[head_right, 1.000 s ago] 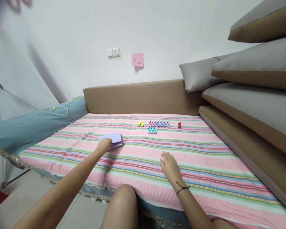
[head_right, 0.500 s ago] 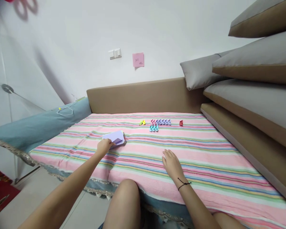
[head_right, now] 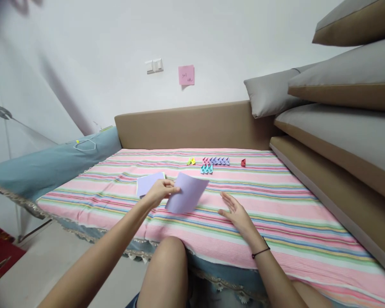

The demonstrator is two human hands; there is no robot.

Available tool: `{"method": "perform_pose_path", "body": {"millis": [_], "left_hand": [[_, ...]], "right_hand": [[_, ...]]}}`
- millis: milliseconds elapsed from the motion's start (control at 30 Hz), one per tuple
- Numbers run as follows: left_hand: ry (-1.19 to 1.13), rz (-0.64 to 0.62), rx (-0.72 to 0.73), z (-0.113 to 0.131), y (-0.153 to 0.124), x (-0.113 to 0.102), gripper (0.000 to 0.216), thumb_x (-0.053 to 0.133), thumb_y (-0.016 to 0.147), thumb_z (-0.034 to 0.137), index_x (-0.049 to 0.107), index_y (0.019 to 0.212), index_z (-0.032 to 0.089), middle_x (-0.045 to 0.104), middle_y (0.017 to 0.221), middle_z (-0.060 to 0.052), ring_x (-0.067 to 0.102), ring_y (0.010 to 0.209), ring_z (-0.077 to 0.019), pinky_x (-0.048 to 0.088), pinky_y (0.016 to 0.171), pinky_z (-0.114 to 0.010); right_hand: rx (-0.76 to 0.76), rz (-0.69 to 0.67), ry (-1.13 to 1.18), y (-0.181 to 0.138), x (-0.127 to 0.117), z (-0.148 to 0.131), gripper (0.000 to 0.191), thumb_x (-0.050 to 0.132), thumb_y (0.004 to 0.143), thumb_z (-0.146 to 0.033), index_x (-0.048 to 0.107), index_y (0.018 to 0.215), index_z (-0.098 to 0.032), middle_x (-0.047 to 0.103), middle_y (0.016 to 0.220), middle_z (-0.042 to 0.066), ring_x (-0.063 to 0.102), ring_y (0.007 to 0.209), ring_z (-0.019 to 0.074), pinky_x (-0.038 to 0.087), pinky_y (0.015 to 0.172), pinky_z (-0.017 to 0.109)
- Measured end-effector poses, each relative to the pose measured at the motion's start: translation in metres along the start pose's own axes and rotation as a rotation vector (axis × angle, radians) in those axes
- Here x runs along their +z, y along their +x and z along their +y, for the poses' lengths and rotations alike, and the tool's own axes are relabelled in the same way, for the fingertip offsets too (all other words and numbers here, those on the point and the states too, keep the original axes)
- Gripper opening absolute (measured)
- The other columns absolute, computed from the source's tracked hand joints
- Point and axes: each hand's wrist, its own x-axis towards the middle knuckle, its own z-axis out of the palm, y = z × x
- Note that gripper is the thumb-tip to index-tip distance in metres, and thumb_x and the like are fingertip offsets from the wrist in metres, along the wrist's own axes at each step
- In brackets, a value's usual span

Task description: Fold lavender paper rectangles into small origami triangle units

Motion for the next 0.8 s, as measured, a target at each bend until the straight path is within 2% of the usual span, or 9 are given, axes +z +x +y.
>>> {"method": "perform_pose_path", "body": {"millis": [133,233,367,500,600,700,800], "left_hand": [[-0.176,-0.080,-0.003,0.002,-0.002,0.050,0.042,0.084,0.043,0.043,0.055,0.054,0.014,0.057,0.053,0.001,0.053,0.050,-0.0105,0.038,0.048,-0.022],[-0.279,-0.082,0.010,0.003,0.004,0.080,0.044,0.083,0.045,0.044,0.052,0.056,0.015,0.055,0.052,0.003,0.050,0.045,-0.0087,0.035,0.044,-0.021],[-0.362,-0.104,0.017,0.008,0.013,0.112,0.045,0.083,0.044,0.046,0.053,0.059,0.016,0.060,0.056,0.001,0.053,0.048,-0.0101,0.036,0.045,-0.021],[-0.392,-0.170,0.003,0.015,0.022,0.129,0.048,0.084,0.045,0.043,0.065,0.078,0.014,0.069,0.073,-0.004,0.061,0.060,-0.0132,0.042,0.052,-0.021],[-0.379,-0.210,-0.021,0.016,0.029,0.135,0.051,0.083,0.049,0.041,0.067,0.090,0.016,0.071,0.079,-0.005,0.062,0.064,-0.0136,0.045,0.056,-0.022],[-0.343,-0.239,-0.008,0.011,0.032,0.139,0.039,0.081,0.054,0.036,0.068,0.083,0.015,0.071,0.077,-0.005,0.063,0.063,-0.0135,0.044,0.055,-0.021],[-0.301,-0.292,0.025,0.006,0.030,0.140,0.032,0.079,0.057,0.035,0.070,0.079,0.014,0.071,0.072,-0.005,0.062,0.059,-0.0143,0.042,0.052,-0.022]], "right_hand": [[0.076,-0.036,0.260,-0.010,-0.021,-0.021,0.060,0.058,0.080,-0.054,0.049,0.131,-0.022,0.052,0.136,0.015,0.055,0.118,0.0264,0.045,0.098,0.041],[0.186,-0.096,0.451,-0.018,-0.033,-0.039,0.066,0.063,0.074,-0.057,0.053,0.127,-0.019,0.061,0.124,0.016,0.063,0.106,0.0290,0.052,0.087,0.040],[0.283,0.087,0.462,-0.025,-0.041,-0.054,0.054,0.076,0.065,-0.045,0.065,0.110,-0.017,0.070,0.106,0.013,0.068,0.089,0.0277,0.055,0.072,0.037],[0.284,0.252,0.413,-0.026,-0.052,-0.055,0.044,0.078,0.063,-0.041,0.069,0.099,-0.016,0.073,0.095,0.009,0.069,0.081,0.0244,0.055,0.071,0.036],[0.278,0.347,0.364,-0.027,-0.062,-0.053,0.038,0.080,0.060,-0.041,0.071,0.089,-0.018,0.074,0.084,0.005,0.068,0.074,0.0220,0.054,0.069,0.033],[0.299,0.411,0.312,-0.029,-0.068,-0.051,0.031,0.082,0.057,-0.042,0.069,0.070,-0.017,0.071,0.065,0.002,0.064,0.057,0.0189,0.050,0.054,0.029],[0.300,0.445,0.269,-0.030,-0.070,-0.052,0.032,0.083,0.054,-0.043,0.065,0.061,-0.018,0.067,0.057,0.001,0.060,0.049,0.0164,0.045,0.047,0.026]]}}
